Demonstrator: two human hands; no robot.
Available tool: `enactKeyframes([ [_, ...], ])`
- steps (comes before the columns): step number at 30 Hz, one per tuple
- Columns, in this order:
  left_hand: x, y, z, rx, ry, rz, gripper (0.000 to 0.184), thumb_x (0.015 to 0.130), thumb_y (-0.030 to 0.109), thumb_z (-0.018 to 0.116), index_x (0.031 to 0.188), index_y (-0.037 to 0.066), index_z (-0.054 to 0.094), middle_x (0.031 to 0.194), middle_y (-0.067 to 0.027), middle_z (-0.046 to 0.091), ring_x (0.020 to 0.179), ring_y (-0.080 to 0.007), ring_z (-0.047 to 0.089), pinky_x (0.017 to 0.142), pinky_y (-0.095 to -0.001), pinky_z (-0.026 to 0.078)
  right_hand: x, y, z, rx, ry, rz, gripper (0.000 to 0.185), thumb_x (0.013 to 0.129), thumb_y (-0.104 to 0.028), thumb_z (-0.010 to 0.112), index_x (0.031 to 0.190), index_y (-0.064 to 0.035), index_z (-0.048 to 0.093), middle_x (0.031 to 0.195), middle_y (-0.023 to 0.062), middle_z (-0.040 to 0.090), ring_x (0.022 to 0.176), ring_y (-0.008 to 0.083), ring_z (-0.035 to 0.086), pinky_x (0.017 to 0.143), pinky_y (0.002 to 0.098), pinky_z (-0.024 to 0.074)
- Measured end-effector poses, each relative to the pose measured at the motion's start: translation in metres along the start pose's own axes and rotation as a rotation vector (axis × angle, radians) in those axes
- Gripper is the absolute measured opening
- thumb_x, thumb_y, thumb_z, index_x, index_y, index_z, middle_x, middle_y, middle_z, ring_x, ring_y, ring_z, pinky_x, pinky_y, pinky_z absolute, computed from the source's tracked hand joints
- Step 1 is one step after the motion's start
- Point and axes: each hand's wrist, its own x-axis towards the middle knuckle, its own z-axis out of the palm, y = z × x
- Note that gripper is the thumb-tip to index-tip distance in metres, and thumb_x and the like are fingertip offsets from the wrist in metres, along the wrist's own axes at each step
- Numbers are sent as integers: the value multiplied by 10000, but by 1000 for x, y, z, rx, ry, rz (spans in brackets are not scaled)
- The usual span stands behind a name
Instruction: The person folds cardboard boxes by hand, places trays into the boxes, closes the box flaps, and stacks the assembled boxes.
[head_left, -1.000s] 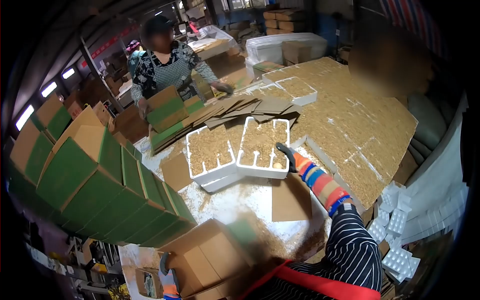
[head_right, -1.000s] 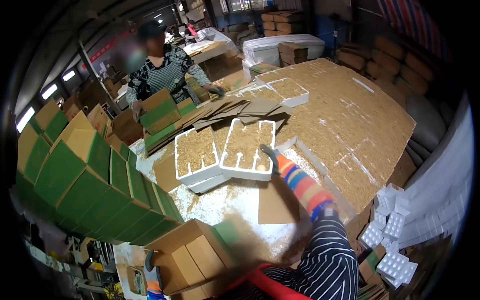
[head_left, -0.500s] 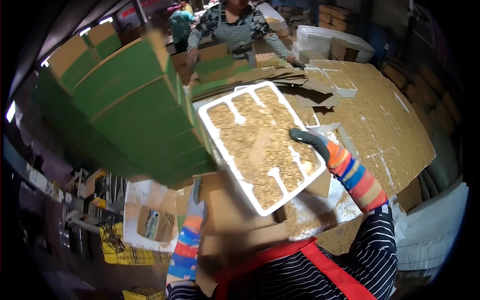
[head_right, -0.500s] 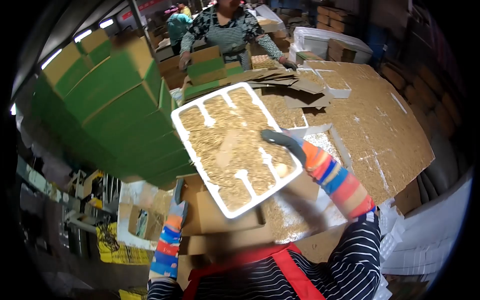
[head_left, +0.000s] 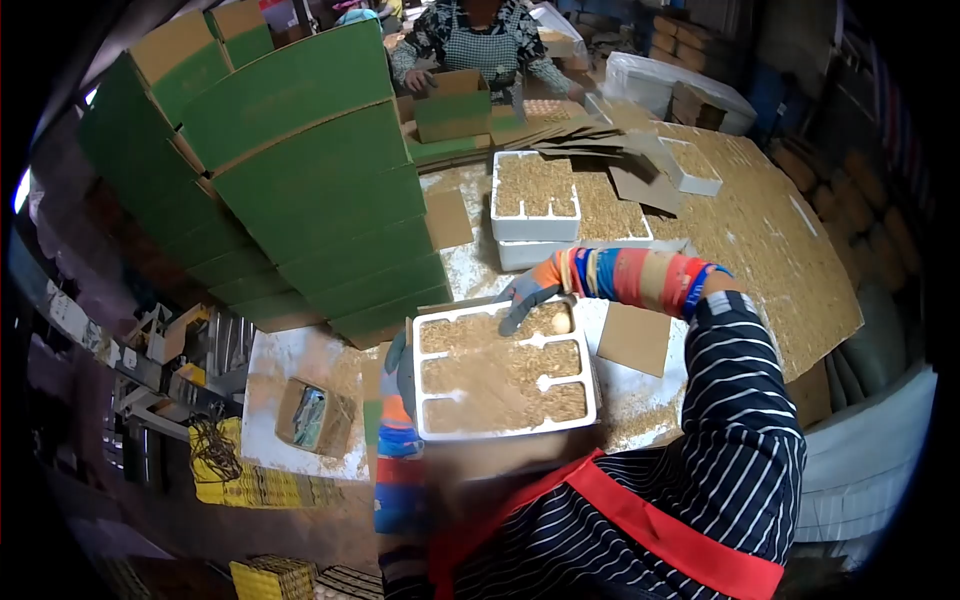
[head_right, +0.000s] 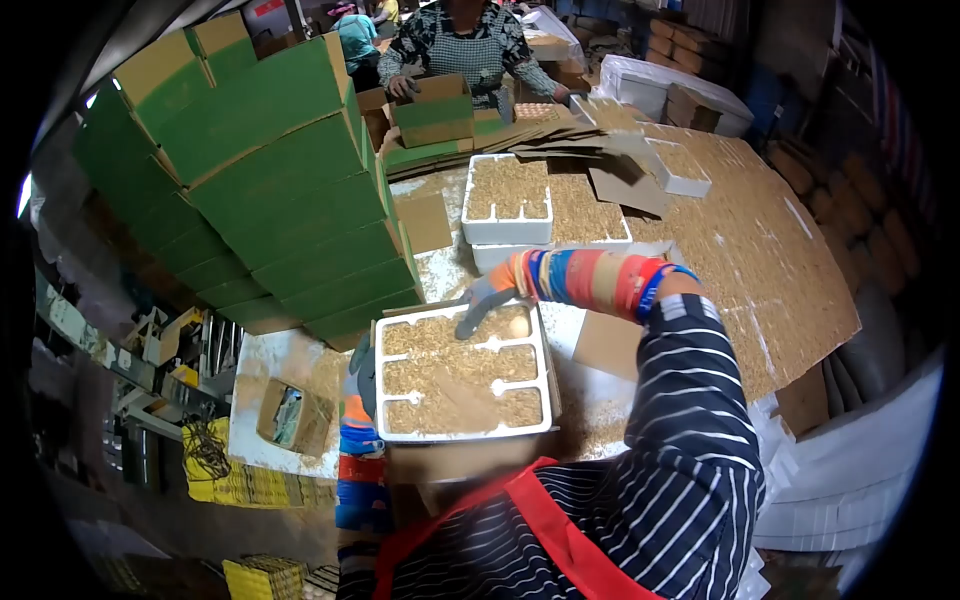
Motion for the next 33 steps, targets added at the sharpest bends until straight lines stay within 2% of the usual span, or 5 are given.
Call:
enactKeyframes([
  [7,14,-40,-27,377,217,52,419,880,141,516,1259,-16,425,1227,-70,502,1093,-139,471,918,-246,374,48,58,24,-217,110,-47,598,748,-383,653,1196,-16,506,1065,105,617,912,178,572,780,333,457],
  [13,5,4,9,1696,135,414,605,703,277,661,1237,73,463,1263,-178,416,1173,-336,380,997,-422,305,-19,14,52,-837,1081,-574,331,733,-240,622,1030,-98,592,992,103,600,869,289,568,777,352,463],
  [16,-2,38,66,1828,-400,496,580,648,307,696,1174,134,524,1200,-162,455,1086,-330,437,919,-420,361,-61,53,80,-93,1665,-493,292,773,-198,641,1032,-75,591,1037,124,597,951,264,565,794,334,454],
  [23,27,-12,74,1564,-969,287,308,722,181,630,1028,152,611,941,-84,580,827,-286,572,703,-351,478,-92,187,293,-336,1136,347,914,632,-574,631,1337,-79,326,1292,252,350,1210,412,311,1019,497,231],
  [33,66,-98,97,1679,-1070,396,341,768,390,552,1051,215,622,1401,-175,267,1291,-372,212,1051,-549,57,-31,221,179,-451,1111,92,848,628,-278,689,1327,-18,286,1298,225,346,1213,366,326,1045,445,223],
])
